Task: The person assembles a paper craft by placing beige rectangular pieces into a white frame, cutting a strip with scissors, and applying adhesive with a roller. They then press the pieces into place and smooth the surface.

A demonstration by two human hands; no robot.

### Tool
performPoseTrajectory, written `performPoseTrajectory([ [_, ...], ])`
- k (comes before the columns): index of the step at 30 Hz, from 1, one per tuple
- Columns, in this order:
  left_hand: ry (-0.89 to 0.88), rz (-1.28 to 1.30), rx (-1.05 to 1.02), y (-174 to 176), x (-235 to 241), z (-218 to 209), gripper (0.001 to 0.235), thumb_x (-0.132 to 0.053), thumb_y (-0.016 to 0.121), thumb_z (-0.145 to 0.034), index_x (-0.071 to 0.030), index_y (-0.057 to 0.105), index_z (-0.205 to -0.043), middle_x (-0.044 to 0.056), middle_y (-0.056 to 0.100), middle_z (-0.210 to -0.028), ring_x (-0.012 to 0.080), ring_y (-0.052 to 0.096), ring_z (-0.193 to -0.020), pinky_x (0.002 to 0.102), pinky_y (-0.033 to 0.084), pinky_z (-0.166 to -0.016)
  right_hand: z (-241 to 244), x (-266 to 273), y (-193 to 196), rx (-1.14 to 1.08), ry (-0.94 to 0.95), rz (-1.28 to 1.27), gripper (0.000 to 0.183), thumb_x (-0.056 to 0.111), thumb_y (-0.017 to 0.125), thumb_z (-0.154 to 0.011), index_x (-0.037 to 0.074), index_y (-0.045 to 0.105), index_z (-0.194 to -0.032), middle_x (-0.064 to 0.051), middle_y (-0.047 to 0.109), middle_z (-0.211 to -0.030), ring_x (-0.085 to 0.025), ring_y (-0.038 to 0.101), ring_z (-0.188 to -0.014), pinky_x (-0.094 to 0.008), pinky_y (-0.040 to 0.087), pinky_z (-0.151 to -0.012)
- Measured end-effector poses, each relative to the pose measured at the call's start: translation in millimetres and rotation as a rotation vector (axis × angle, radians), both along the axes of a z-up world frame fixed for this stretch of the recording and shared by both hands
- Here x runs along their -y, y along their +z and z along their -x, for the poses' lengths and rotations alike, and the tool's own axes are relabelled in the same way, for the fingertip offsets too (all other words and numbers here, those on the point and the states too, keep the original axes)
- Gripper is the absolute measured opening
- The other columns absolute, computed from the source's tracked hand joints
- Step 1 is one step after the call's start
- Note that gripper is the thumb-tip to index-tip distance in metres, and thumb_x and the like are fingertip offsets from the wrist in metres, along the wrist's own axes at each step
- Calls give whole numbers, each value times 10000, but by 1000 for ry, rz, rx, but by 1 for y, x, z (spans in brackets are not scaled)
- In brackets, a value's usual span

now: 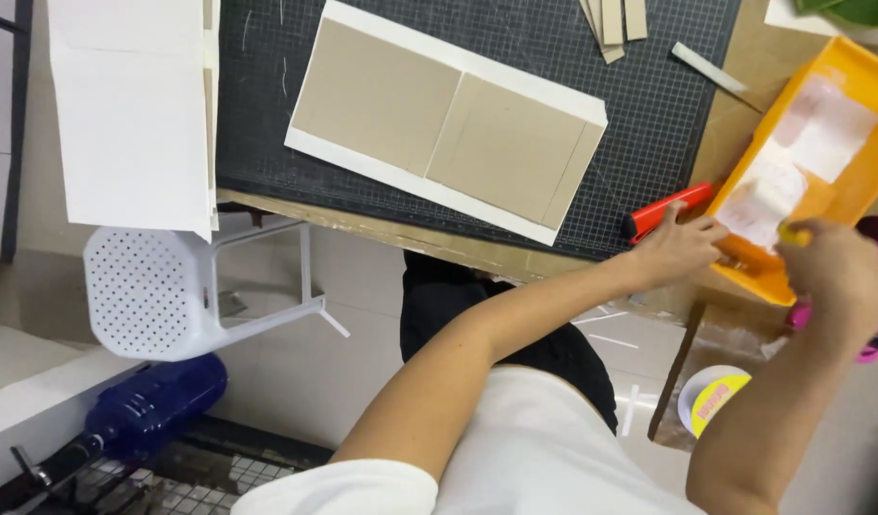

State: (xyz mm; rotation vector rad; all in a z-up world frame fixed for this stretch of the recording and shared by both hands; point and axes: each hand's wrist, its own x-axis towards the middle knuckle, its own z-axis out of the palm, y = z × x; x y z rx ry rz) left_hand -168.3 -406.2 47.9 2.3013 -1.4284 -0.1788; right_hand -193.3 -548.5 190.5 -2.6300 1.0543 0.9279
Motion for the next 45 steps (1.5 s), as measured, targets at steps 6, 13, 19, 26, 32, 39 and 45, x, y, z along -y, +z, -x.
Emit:
performPoseTrajectory([
  [6, -29, 148, -547, 13, -28, -20, 164, -246, 655, -771, -198, 809, -738, -50, 580, -972, 149, 534, -1157, 724, 184, -1061, 14, -32, -14, 810, -578, -185, 152, 376, 531, -985, 246, 455, -975, 78, 501, -753, -12, 447, -527, -189, 371, -488],
  [13, 269, 622, -507, -48, -191, -66, 299, -74, 672, -867, -179, 720, -1142, 57, 625, -1252, 256, 622, -1199, 402, 489, -1061, 18, -168, -60, 1337, -445, -532, 275, 52, 758, -1000, 101, 539, -1158, -51, 586, -1012, -122, 587, -819, -242, 516, -680],
  [19, 523, 156, -237, -3, -345, -108, 484, -41, 787, -797, -129, 658, -1255, 133, 451, -1429, 384, 481, -1312, 573, 418, -1070, -24, -231, -116, 1199, -274, -604, 276, -6, 754, -924, -17, 587, -1144, -143, 681, -1083, -231, 673, -952, -343, 525, -789],
  [26, 489, 82, -232, -18, -369, -124, 514, -207, 824, -835, -104, 630, -1300, 157, 394, -1476, 369, 465, -1324, 510, 457, -1063, -37, -265, -137, 1283, -377, -327, 386, -17, 836, -845, -15, 562, -1117, -141, 710, -1033, -219, 696, -897, -287, 557, -752],
  [32, 443, 133, -245, -29, -371, -128, 531, -186, 832, -818, -80, 615, -1291, 151, 427, -1443, 354, 489, -1284, 478, 446, -1097, -48, -284, -141, 1271, -474, -176, 444, -20, 860, -776, 39, 555, -1094, -80, 718, -989, -176, 707, -849, -263, 579, -720],
  [39, 397, 169, -285, -36, -377, -131, 418, -141, 724, -919, -70, 616, -1316, 134, 418, -1446, 324, 486, -1302, 438, 451, -1097, -53, -294, -147, 1263, -458, -87, 451, -52, 829, -766, 49, 537, -1094, -78, 705, -972, -195, 706, -876, -270, 574, -742],
  [45, 472, 258, -361, -20, -373, -125, 372, -77, 685, -926, -5, 618, -1285, 223, 276, -1491, 443, 412, -1348, 504, 482, -1085, -55, -301, -146, 1263, -410, -40, 417, -91, 798, -777, 32, 546, -1086, -107, 704, -952, -246, 705, -887, -327, 560, -739],
])
